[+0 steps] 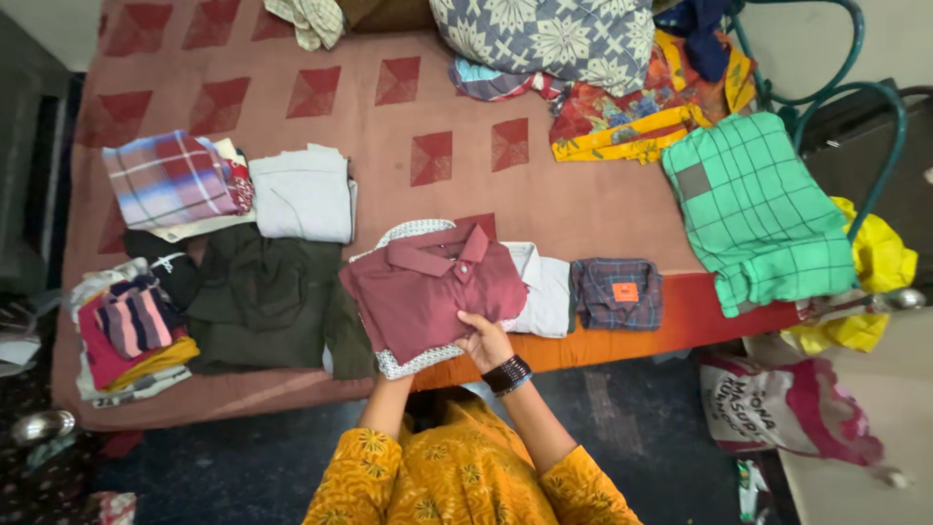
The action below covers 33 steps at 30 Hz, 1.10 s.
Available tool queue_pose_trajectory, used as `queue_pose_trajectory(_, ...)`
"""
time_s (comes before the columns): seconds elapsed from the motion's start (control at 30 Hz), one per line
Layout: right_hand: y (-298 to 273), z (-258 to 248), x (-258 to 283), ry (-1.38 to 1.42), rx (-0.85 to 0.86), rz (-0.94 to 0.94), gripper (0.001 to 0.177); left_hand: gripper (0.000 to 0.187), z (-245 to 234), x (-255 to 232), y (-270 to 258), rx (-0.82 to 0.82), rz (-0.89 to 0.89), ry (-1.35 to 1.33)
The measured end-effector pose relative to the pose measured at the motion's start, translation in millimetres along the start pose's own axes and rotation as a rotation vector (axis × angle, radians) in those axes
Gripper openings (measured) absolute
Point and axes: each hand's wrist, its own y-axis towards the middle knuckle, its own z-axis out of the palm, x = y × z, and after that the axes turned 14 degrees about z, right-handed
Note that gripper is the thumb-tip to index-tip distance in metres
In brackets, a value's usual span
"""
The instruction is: The person repeatedly picks up folded garments from a bed, carries them to a wardrobe, and places them onto shelves. The items include shirts, pants, and shorts of various colors and patterns. The person handles each item individually and stacks them in the wardrobe.
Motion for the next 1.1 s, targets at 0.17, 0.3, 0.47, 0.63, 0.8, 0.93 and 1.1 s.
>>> queue_pose_trajectory(0.17,2.1,-45.8,-0.8,-0.208,0.029,-0.074,0.027,0.075,0.1,0.8,2.9,-0.002,0.016,-0.019)
queue_pose_trajectory(0.3,1.0,-94.0,15.8,-0.292,0.046,-0.218,0.055,0.076,5.4,-10.3,1.8,0.000,0.062,-0.034)
queue_pose_trajectory(0.47,17.2,-86.3,30.4,0.085,-0.007,-0.050,0.064,0.077,6.7,-30.5,-13.0,-0.005,0.127,-0.071)
queue_pose_trajectory(0.63,55.6,-23.2,8.6,0.094,0.244,0.059,0.063,0.079,4.9,-65.1,-33.1,0.004,0.194,-0.111)
queue_pose_trajectory(0.8,104.8,10.0,-0.1,0.079,0.308,0.012,0.062,0.080,-6.0,-115.6,-62.2,0.016,0.255,-0.127)
queue_pose_trajectory(0.93,132.3,24.1,-23.9,0.003,0.351,0.031,0.063,0.082,-25.8,-178.0,-85.9,0.026,0.290,-0.127)
queue_pose_trajectory(1.1,142.5,56.8,-69.3,-0.292,0.427,0.185,0.067,0.083,-71.2,-257.6,-134.9,0.024,0.339,-0.114)
